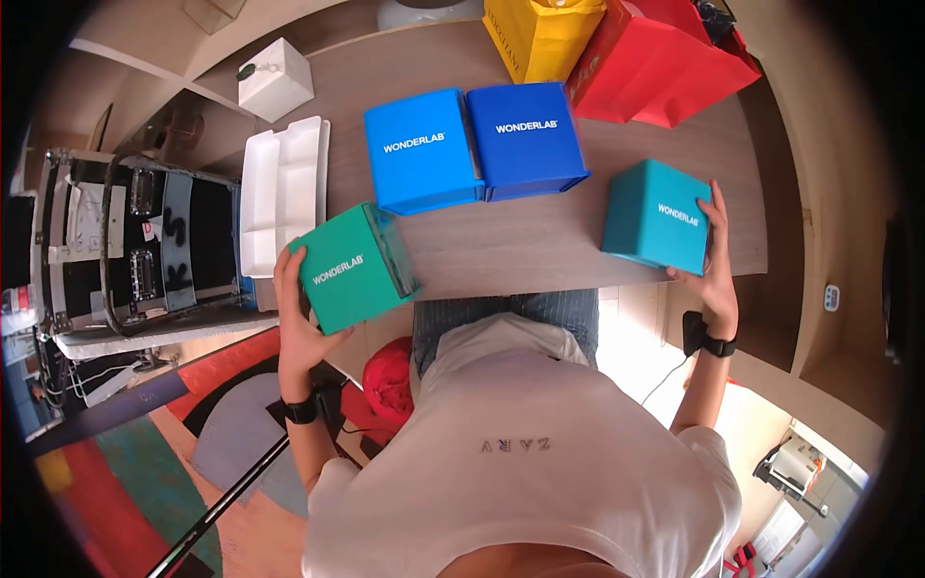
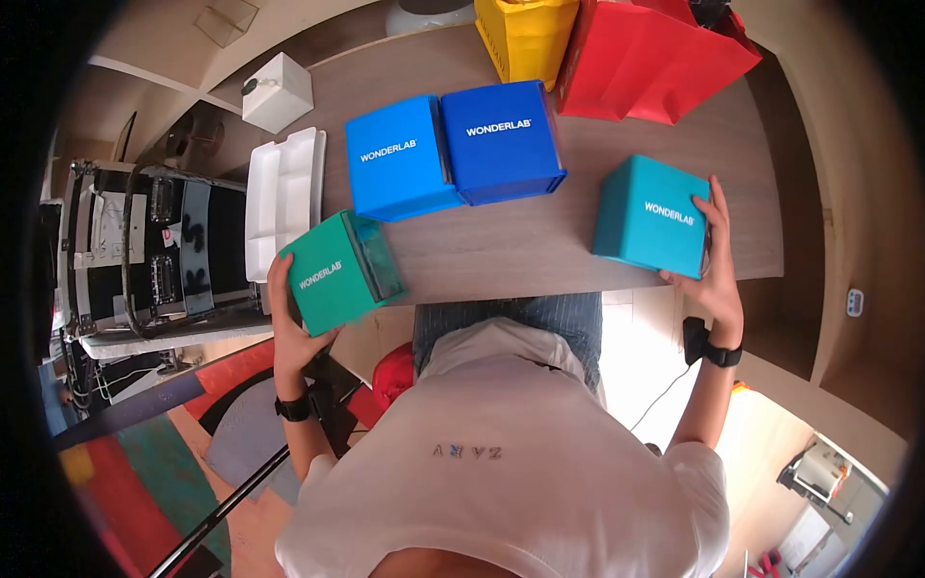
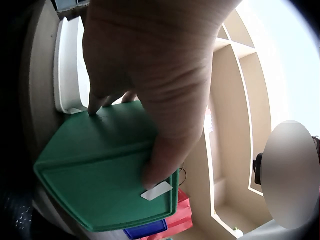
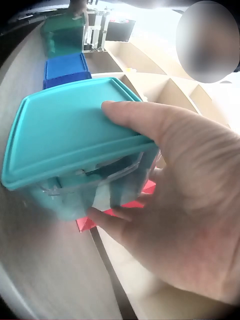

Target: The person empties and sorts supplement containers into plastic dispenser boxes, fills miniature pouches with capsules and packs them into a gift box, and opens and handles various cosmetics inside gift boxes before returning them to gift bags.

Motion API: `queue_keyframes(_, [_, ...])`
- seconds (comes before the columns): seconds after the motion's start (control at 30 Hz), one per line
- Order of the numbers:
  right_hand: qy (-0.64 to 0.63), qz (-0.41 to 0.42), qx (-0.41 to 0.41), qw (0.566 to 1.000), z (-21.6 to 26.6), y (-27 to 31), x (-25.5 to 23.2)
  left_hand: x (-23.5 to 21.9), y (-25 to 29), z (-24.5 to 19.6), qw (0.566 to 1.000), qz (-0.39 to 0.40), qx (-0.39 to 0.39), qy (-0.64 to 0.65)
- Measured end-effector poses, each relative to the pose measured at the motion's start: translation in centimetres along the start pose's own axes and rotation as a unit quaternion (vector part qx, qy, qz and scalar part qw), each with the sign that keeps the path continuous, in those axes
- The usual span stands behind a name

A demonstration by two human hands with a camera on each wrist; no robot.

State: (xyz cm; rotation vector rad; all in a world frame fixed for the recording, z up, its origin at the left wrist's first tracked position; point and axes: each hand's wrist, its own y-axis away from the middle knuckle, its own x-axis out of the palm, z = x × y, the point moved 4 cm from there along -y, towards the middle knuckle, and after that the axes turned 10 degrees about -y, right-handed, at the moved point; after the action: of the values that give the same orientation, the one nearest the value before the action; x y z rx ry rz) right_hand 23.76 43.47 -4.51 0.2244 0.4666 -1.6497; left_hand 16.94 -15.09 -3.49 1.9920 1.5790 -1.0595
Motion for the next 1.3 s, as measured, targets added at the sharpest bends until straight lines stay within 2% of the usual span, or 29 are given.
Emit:
queue_keyframes(0.07, [-0.002,0.005,-0.008,1.000,-0.3,-1.5,-0.6,0.1,-0.9,0.6,1.000,-0.008,0.007,0.007])
queue_keyframes(0.13, [-0.007,0.023,-0.025,0.999,-0.6,-3.1,-0.9,0.3,-1.8,1.3,0.997,0.003,0.006,0.082])
queue_keyframes(0.27, [-0.014,0.039,-0.048,0.998,-0.5,-5.4,-0.3,0.3,-3.3,2.5,0.996,-0.008,0.016,0.085])
queue_keyframes(0.37, [0.034,0.060,-0.062,0.996,0.8,-6.8,0.6,0.1,-4.6,3.3,0.995,-0.003,0.033,0.098])
queue_keyframes(0.43, [0.065,0.081,-0.055,0.993,1.8,-7.6,1.6,-0.5,-5.7,3.2,0.998,-0.013,0.048,0.044])
queue_keyframes(0.57, [0.086,0.093,-0.064,0.990,3.0,-8.7,3.0,-0.7,-8.2,3.3,0.996,-0.008,0.034,0.083])
queue_keyframes(0.63, [0.130,0.100,-0.044,0.985,3.9,-9.1,3.5,-0.9,-9.3,3.1,0.998,0.020,0.062,-0.024])
queue_keyframes(0.67, [0.133,0.099,-0.046,0.985,4.3,-9.3,3.5,-1.1,-9.6,2.8,0.997,0.018,0.065,-0.022])
queue_keyframes(0.73, [0.163,0.120,-0.114,0.973,5.7,-9.6,3.6,-1.5,-10.5,1.5,0.989,0.039,0.113,-0.084])
queue_keyframes(0.77, [0.166,0.118,-0.116,0.972,6.9,-10.0,3.6,-2.0,-11.4,0.8,0.989,0.036,0.116,-0.082])
queue_keyframes(0.83, [0.224,0.122,-0.196,0.947,10.0,-10.7,4.6,-2.9,-13.3,-1.1,0.968,0.075,0.196,-0.140])
queue_keyframes(0.87, [0.225,0.123,-0.195,0.947,10.6,-11.2,5.5,-3.4,-14.2,-2.0,0.968,0.075,0.196,-0.138])
queue_keyframes(0.93, [0.295,0.127,-0.243,0.915,11.9,-12.9,7.7,-3.0,-16.2,-4.0,0.929,0.111,0.253,-0.246])
queue_keyframes(0.97, [0.257,0.132,-0.250,0.924,11.9,-13.6,9.1,-2.5,-17.1,-4.5,0.928,0.121,0.273,-0.223])
queue_keyframes(1.1, [0.314,0.118,-0.252,0.908,9.2,-15.5,13.7,1.1,-19.8,-4.1,0.925,0.112,0.230,-0.280])
queue_keyframes(1.2, [0.351,0.117,-0.239,0.898,8.9,-15.5,14.7,3.2,-20.0,-3.6,0.929,0.136,0.186,-0.290])
queue_keyframes(1.23, [0.345,0.117,-0.239,0.900,8.8,-15.5,14.9,3.6,-19.9,-3.1,0.923,0.090,0.230,-0.296])
queue_keyframes(1.27, [0.335,0.130,-0.244,0.901,8.9,-15.3,15.1,3.7,-19.9,-2.9,0.925,0.093,0.214,-0.300])
queue_keyframes(1.3, [0.333,0.126,-0.239,0.903,9.1,-15.3,15.0,3.8,-19.7,-3.0,0.921,0.082,0.240,-0.296])
